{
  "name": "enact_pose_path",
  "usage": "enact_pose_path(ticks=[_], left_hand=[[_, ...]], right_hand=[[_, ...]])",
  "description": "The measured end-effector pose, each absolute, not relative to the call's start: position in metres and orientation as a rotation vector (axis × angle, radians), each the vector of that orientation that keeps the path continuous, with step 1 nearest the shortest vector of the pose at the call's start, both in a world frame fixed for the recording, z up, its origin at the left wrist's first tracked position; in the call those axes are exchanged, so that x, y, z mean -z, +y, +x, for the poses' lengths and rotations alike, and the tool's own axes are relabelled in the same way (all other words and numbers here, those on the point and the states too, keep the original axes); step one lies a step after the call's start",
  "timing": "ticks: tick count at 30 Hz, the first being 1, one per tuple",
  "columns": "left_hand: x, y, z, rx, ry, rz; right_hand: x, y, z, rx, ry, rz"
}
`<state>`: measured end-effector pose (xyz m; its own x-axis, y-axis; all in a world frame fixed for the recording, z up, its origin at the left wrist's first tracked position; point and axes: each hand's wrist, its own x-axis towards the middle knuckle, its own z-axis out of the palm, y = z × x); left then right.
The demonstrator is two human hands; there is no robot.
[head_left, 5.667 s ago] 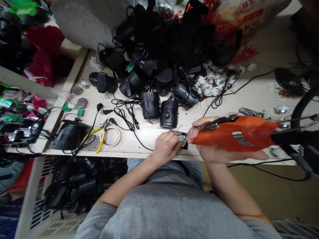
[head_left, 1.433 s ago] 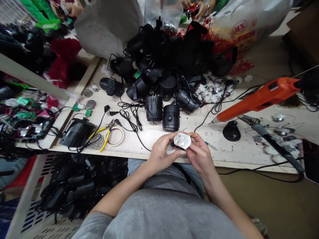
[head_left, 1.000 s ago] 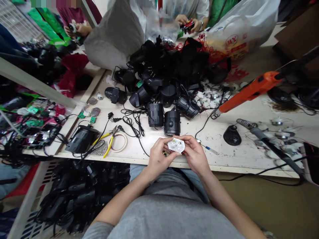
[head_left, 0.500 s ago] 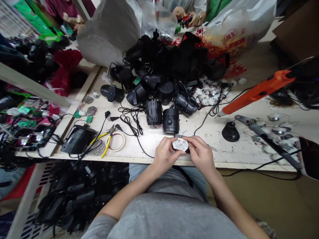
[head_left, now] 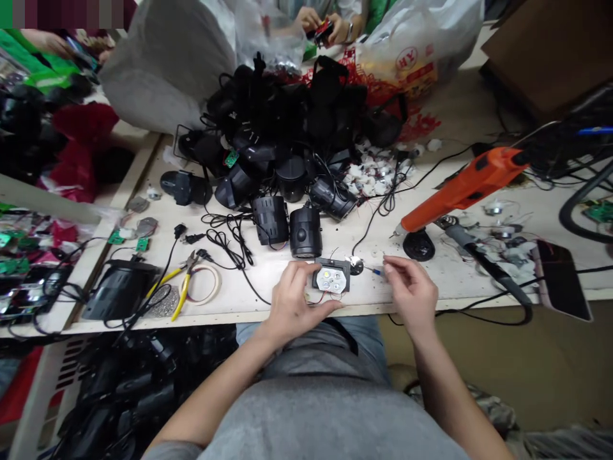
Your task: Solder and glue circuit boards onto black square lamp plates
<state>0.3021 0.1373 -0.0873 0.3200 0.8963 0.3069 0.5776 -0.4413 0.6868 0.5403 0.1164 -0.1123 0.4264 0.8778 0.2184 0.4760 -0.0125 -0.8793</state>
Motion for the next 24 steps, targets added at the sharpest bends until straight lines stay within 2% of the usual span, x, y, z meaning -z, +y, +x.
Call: enact_pose_path(ticks=[3,6,11,18,24], left_hand=[[0.060,0.168,0.319,-0.723,1.197,2.356],[0.045,0.195,0.361,-0.274,1.149,2.612],[0.050,0.201,0.413,0.192,1.077,2.714],[0.061,0.199,0.409,0.246,1.183,2.586],[0.062,0.198,0.411,0.201,1.199,2.540]], right_hand=[[0.115,0.118,0.550,-0.442,-1.048,-1.647],[0.110,0.119,0.549,-0.397,-0.990,-1.595],[0.107,0.109,0.553,-0.130,-1.355,-1.678],[0.138,0.103,0.567,-0.125,-1.671,-1.749],[0.140,0.110,0.565,-0.128,-1.802,-1.761]])
